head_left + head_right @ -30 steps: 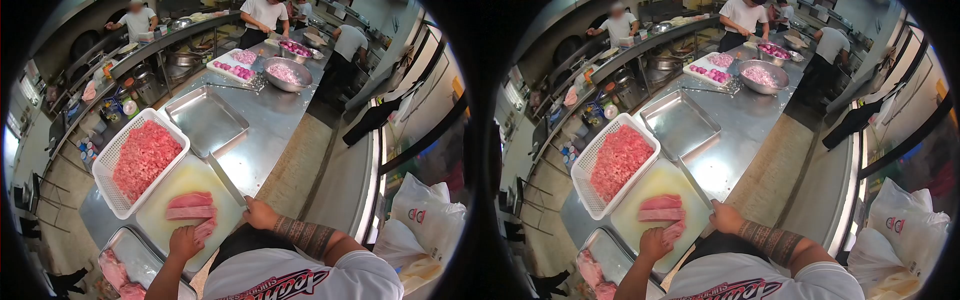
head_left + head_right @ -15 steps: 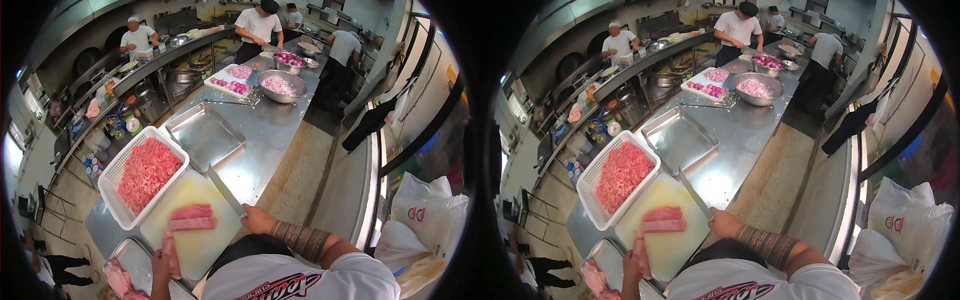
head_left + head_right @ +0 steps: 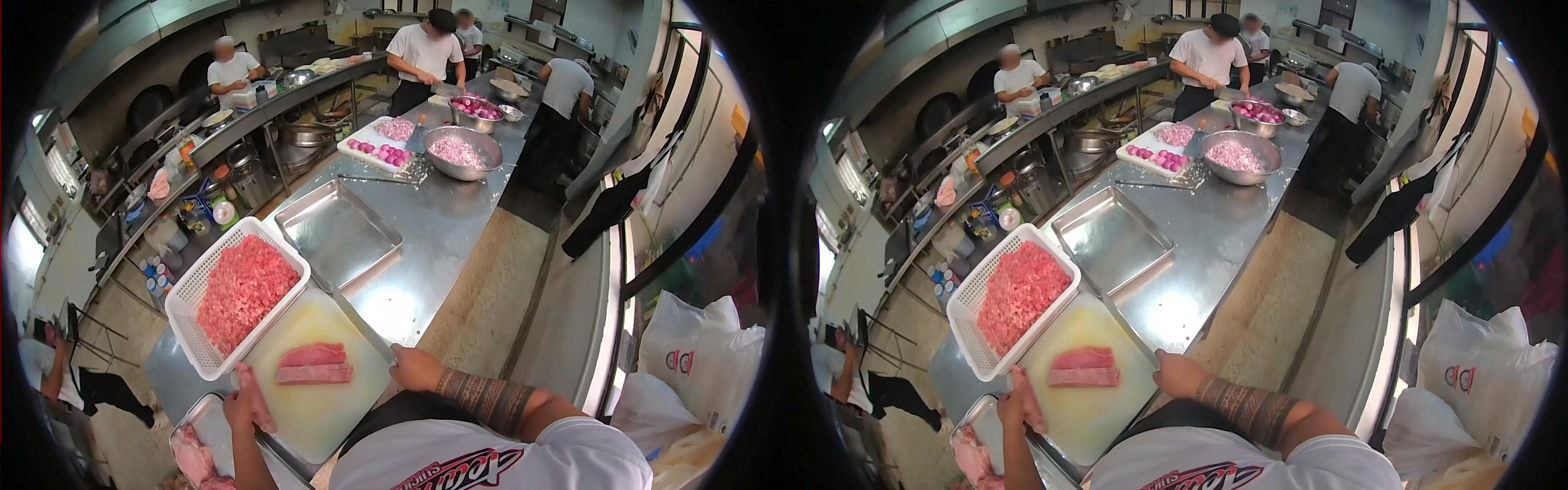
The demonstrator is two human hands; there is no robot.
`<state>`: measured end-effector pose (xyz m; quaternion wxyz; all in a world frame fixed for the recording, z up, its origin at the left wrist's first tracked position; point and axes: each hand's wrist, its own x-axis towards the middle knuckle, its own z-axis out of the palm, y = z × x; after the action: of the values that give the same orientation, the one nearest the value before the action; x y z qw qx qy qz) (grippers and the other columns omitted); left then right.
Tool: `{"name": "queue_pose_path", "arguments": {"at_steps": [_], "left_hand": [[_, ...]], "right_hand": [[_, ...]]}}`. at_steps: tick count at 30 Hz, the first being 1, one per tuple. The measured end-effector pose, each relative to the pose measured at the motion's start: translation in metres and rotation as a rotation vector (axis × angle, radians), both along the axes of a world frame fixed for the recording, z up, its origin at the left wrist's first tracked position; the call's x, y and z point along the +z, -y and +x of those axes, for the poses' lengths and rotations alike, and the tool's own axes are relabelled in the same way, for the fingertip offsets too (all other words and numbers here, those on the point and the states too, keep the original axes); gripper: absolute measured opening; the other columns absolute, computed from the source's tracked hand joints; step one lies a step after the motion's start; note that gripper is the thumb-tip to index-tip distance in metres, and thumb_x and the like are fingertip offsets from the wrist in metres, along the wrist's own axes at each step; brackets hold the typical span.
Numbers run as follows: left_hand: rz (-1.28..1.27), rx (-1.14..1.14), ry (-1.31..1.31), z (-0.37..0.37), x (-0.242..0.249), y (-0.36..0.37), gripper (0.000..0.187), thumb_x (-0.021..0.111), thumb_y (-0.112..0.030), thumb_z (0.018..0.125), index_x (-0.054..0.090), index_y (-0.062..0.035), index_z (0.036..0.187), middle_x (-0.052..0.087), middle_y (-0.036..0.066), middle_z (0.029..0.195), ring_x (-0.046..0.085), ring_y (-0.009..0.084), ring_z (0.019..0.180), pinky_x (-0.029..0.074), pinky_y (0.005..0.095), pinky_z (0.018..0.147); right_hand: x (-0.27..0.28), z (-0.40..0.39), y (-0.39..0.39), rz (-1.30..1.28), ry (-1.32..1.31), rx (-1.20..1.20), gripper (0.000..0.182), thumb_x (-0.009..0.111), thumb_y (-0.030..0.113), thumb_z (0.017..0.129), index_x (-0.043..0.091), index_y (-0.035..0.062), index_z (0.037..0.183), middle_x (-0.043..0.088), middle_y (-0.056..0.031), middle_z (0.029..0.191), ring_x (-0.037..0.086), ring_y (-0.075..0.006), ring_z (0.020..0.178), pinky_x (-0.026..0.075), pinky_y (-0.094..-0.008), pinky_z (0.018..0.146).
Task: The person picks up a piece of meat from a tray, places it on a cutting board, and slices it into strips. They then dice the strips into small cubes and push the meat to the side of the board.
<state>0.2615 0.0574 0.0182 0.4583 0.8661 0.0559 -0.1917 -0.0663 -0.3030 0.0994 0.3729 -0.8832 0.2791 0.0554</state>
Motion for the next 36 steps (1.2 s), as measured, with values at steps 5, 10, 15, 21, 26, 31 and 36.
{"name": "queue_pose_path", "arguments": {"at_steps": [5, 10, 15, 21, 26, 31, 36], "left_hand": [[0.303, -0.085, 0.615, 0.001, -0.024, -0.009, 0.056, 0.077, -0.031, 0.089, 0.068, 0.0076, 0.129, 0.065, 0.028, 0.132, 0.066, 0.0393, 0.110, 0.052, 0.0462, 0.098], [0.353, -0.767, 0.756, -0.086, 0.072, 0.097, 0.090, 0.090, -0.035, 0.077, 0.051, -0.0014, 0.151, 0.046, 0.025, 0.158, 0.034, 0.0481, 0.153, 0.031, 0.0581, 0.125], [0.533, -1.083, 0.722, -0.098, 0.057, 0.145, 0.112, 0.099, -0.039, 0.062, 0.047, -0.0066, 0.155, 0.044, 0.021, 0.159, 0.033, 0.0485, 0.152, 0.029, 0.0619, 0.124], [0.404, -1.079, 0.626, -0.077, 0.052, 0.156, 0.112, 0.102, -0.038, 0.056, 0.052, -0.0136, 0.153, 0.053, 0.018, 0.146, 0.048, 0.0419, 0.138, 0.038, 0.0552, 0.118], [0.395, -1.089, 0.670, -0.064, 0.040, 0.165, 0.116, 0.104, -0.042, 0.051, 0.054, -0.0125, 0.152, 0.056, 0.017, 0.141, 0.051, 0.0401, 0.133, 0.043, 0.0526, 0.114], [0.356, -1.094, 0.409, -0.039, 0.042, 0.176, 0.111, 0.102, -0.048, 0.051, 0.060, -0.0077, 0.144, 0.060, 0.017, 0.134, 0.054, 0.0391, 0.131, 0.045, 0.0531, 0.112], [0.385, -1.085, 0.531, -0.051, 0.032, 0.174, 0.090, 0.099, -0.050, 0.058, 0.066, -0.0058, 0.129, 0.064, 0.015, 0.119, 0.059, 0.0375, 0.117, 0.047, 0.0542, 0.103]], "right_hand": [[0.007, -0.002, -0.001, 0.035, 0.004, -0.010, 0.043, 0.056, 0.014, 0.093, 0.051, -0.0100, 0.129, 0.071, -0.0336, 0.102, 0.070, -0.0498, 0.100, 0.055, -0.0566, 0.090], [0.003, 0.001, 0.010, -0.022, -0.042, 0.120, 0.041, 0.054, 0.014, 0.097, 0.048, -0.0049, 0.132, 0.073, -0.0304, 0.102, 0.072, -0.0484, 0.098, 0.056, -0.0564, 0.087], [0.012, 0.003, 0.024, -0.018, -0.116, 0.171, 0.038, 0.053, 0.015, 0.098, 0.048, -0.0021, 0.132, 0.074, -0.0280, 0.102, 0.072, -0.0473, 0.097, 0.056, -0.0567, 0.085], [0.013, 0.000, 0.034, 0.016, -0.135, 0.216, 0.039, 0.053, 0.015, 0.098, 0.048, -0.0016, 0.133, 0.073, -0.0284, 0.103, 0.072, -0.0470, 0.098, 0.056, -0.0567, 0.085], [0.012, 0.000, 0.045, 0.047, -0.066, 0.255, 0.038, 0.052, 0.012, 0.097, 0.049, -0.0056, 0.131, 0.073, -0.0298, 0.099, 0.073, -0.0475, 0.095, 0.056, -0.0573, 0.085], [0.003, 0.002, 0.050, 0.042, -0.027, 0.294, 0.038, 0.053, 0.011, 0.096, 0.047, -0.0055, 0.130, 0.072, -0.0287, 0.097, 0.072, -0.0476, 0.094, 0.056, -0.0575, 0.084], [-0.006, 0.005, 0.060, 0.051, -0.014, 0.316, 0.036, 0.054, 0.013, 0.097, 0.047, -0.0046, 0.127, 0.072, -0.0284, 0.096, 0.071, -0.0476, 0.094, 0.055, -0.0573, 0.084]]}}
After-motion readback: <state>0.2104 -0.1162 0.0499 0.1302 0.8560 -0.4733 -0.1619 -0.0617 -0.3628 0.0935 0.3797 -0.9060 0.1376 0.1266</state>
